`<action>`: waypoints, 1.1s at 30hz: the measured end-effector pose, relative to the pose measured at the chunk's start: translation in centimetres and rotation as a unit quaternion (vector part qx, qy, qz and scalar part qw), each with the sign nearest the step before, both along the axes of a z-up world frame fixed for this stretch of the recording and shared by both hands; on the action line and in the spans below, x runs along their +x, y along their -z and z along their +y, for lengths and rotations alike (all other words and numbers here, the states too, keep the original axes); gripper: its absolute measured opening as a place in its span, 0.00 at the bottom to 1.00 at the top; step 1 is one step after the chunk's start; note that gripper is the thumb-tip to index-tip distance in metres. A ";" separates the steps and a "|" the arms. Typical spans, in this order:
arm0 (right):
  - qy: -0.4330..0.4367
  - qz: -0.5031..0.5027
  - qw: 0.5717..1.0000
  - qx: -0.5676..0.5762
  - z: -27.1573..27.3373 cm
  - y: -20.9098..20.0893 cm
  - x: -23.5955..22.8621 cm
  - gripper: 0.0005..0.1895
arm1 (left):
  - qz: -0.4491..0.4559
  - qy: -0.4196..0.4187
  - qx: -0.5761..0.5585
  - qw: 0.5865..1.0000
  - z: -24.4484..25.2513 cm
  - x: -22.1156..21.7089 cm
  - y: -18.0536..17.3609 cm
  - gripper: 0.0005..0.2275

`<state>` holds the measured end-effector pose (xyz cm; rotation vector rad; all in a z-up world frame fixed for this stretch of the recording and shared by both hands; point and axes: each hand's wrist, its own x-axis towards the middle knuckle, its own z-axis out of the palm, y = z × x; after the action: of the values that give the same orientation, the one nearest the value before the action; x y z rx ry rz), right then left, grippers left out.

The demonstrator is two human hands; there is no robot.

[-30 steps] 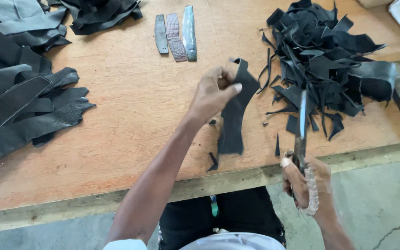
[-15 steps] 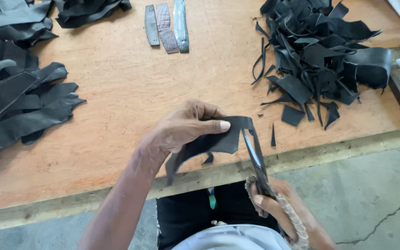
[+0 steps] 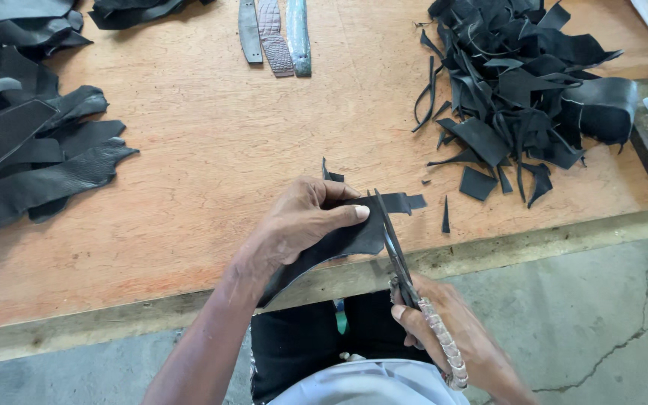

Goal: The person uses scissors to trim the edges from several black leather strips on a wooden workbench, handling the strips and clearing scraps as they work.

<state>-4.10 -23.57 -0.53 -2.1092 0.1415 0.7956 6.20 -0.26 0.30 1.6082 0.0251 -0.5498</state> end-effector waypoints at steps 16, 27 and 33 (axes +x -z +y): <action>0.092 -0.016 0.994 0.055 0.6 3.0 -0.4 0.12 | -0.021 0.012 -0.001 1.000 -0.6 -0.7 1.2 0.10; 0.164 -0.040 0.941 0.292 -1.5 10.5 -1.2 0.10 | -0.010 0.012 -0.030 0.999 -0.6 -0.6 1.5 0.09; 0.170 0.014 0.955 0.245 -1.1 9.6 -1.1 0.12 | 0.034 -0.121 -0.084 0.988 1.7 -0.8 -1.5 0.11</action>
<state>-5.18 -24.65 -10.13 -1.5504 0.2835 0.5810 5.43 1.40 1.77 1.3981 0.2168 -0.4054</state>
